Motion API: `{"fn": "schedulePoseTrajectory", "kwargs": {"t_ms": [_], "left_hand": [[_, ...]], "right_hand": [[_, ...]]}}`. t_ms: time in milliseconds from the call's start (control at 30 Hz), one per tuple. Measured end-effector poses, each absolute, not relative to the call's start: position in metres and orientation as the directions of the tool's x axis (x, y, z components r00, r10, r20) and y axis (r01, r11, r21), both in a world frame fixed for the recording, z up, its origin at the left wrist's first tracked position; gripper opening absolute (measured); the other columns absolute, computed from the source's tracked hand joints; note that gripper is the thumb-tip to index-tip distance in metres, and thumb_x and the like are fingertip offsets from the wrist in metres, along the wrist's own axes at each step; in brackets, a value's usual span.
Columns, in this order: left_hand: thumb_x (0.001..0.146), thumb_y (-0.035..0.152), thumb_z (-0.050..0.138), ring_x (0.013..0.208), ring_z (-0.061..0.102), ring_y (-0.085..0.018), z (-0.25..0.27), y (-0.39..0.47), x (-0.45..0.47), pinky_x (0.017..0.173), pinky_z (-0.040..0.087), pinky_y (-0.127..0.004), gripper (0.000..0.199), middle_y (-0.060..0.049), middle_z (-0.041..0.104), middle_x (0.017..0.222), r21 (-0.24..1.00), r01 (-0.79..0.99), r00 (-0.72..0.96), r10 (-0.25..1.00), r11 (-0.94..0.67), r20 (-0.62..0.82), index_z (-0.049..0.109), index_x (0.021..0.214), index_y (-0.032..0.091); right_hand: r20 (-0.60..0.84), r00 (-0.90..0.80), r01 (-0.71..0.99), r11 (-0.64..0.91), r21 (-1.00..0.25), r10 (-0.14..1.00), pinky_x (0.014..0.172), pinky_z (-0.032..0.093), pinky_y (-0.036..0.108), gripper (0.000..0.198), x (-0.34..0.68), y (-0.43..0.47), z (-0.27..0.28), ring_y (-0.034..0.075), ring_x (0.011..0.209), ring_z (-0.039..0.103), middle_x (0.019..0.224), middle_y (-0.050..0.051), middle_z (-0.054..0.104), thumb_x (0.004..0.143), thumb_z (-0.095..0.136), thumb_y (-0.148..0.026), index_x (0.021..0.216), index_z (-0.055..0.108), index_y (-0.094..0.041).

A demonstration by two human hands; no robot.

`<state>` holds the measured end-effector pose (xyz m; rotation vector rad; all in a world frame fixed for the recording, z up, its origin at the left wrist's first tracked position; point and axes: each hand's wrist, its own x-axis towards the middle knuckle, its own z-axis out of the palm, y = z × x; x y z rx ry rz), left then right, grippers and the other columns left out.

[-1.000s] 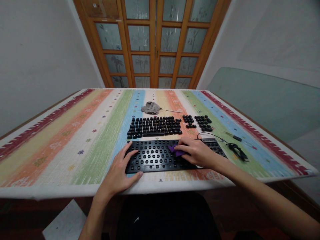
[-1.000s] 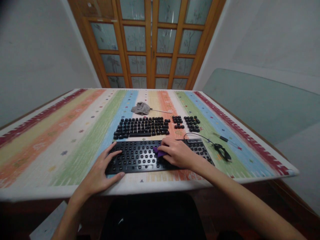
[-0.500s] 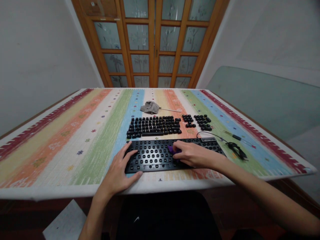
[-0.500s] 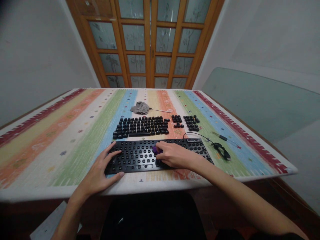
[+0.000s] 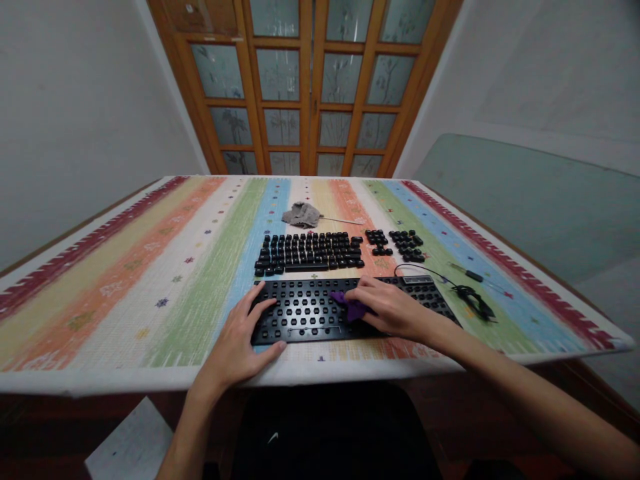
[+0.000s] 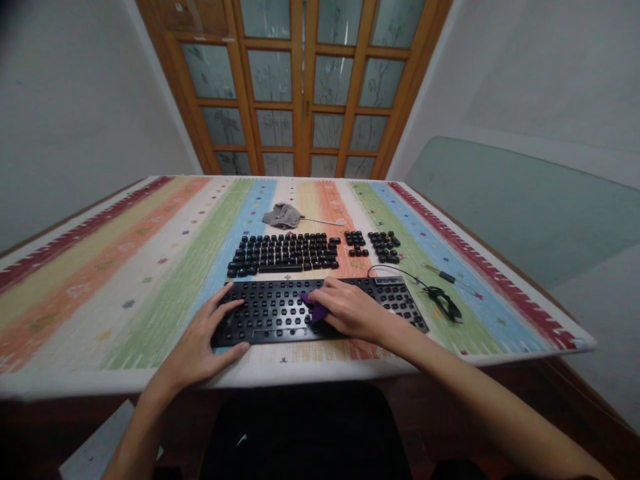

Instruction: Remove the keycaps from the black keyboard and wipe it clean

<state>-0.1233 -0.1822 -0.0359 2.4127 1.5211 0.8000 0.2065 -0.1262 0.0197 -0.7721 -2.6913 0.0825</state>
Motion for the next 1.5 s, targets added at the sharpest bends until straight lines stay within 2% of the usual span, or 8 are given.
{"fn": "schedulePoseTrajectory", "kwargs": {"t_ms": [233,400,500,733,867,1067,1200,1500], "left_hand": [[0.081,0.044,0.068,0.142,0.035,-0.039,-0.037,-0.182,-0.123,0.113,0.036,-0.062,0.062,-0.014,0.028,0.16,0.444,0.775,0.319,0.884,-0.451,0.342,0.049,0.135,0.022],[0.08,0.044,0.069,0.143,0.035,-0.039,-0.036,-0.182,-0.123,0.113,0.036,-0.061,0.063,-0.014,0.027,0.16,0.444,0.781,0.313,0.89,-0.44,0.331,0.048,0.135,0.022],[0.08,0.043,0.069,0.143,0.035,-0.038,-0.036,-0.182,-0.123,0.114,0.035,-0.061,0.063,-0.014,0.027,0.16,0.448,0.78,0.309,0.891,-0.437,0.331,0.049,0.135,0.022],[0.081,0.044,0.068,0.143,0.035,-0.038,-0.038,-0.182,-0.124,0.113,0.036,-0.062,0.063,-0.015,0.027,0.16,0.439,0.779,0.321,0.885,-0.449,0.336,0.047,0.136,0.022],[0.08,0.043,0.069,0.143,0.035,-0.038,-0.038,-0.181,-0.124,0.113,0.036,-0.062,0.063,-0.015,0.028,0.16,0.445,0.776,0.318,0.886,-0.448,0.338,0.048,0.135,0.022],[0.08,0.044,0.069,0.142,0.036,-0.038,-0.037,-0.182,-0.123,0.113,0.036,-0.062,0.063,-0.014,0.028,0.16,0.447,0.777,0.312,0.888,-0.444,0.338,0.048,0.135,0.022],[0.08,0.043,0.069,0.142,0.036,-0.038,-0.035,-0.182,-0.123,0.113,0.036,-0.062,0.062,-0.015,0.029,0.159,0.447,0.775,0.318,0.886,-0.448,0.337,0.048,0.135,0.023],[0.08,0.042,0.07,0.143,0.035,-0.038,-0.035,-0.182,-0.122,0.114,0.035,-0.061,0.062,-0.014,0.028,0.16,0.455,0.775,0.309,0.891,-0.438,0.331,0.048,0.135,0.023]], "right_hand": [[0.165,-0.862,0.488,0.873,0.013,0.48,0.065,0.04,0.028,0.017,0.199,-0.133,0.013,0.02,0.077,0.047,0.08,0.006,0.055,0.085,0.048,-0.002,0.086,0.056,-0.017],[0.186,-0.88,0.444,0.896,-0.006,0.437,0.064,0.039,0.028,0.021,0.198,-0.134,0.011,0.019,0.074,0.046,0.075,0.005,0.053,0.081,0.045,0.002,0.081,0.053,-0.018],[0.212,-0.847,0.475,0.873,-0.115,0.488,0.065,0.041,0.029,0.02,0.198,-0.136,0.014,0.019,0.076,0.049,0.08,0.006,0.056,0.079,0.047,0.0,0.087,0.054,-0.017],[0.209,-0.7,0.481,0.667,-0.569,0.683,0.067,0.045,0.027,0.011,0.204,-0.125,0.022,0.016,0.072,0.059,0.081,0.003,0.064,0.084,0.054,-0.009,0.088,0.054,-0.019],[0.32,-0.525,0.478,0.584,-0.656,0.788,0.069,0.047,0.028,0.006,0.203,-0.118,0.026,0.016,0.074,0.06,0.081,0.002,0.064,0.088,0.061,-0.023,0.089,0.056,-0.019],[0.462,-0.552,0.535,0.72,-0.442,0.694,0.075,0.049,0.032,0.012,0.195,-0.127,0.014,0.02,0.083,0.063,0.093,0.007,0.068,0.087,0.058,-0.014,0.099,0.058,-0.018],[0.34,-0.694,0.581,0.772,-0.256,0.635,0.072,0.047,0.031,0.02,0.19,-0.135,0.003,0.02,0.081,0.058,0.087,0.008,0.064,0.083,0.051,-0.003,0.095,0.058,-0.017],[0.14,-0.856,0.488,0.867,-0.101,0.498,0.067,0.04,0.028,0.025,0.189,-0.139,0.014,0.02,0.08,0.049,0.081,0.007,0.058,0.08,0.044,0.005,0.085,0.055,-0.017]]}}
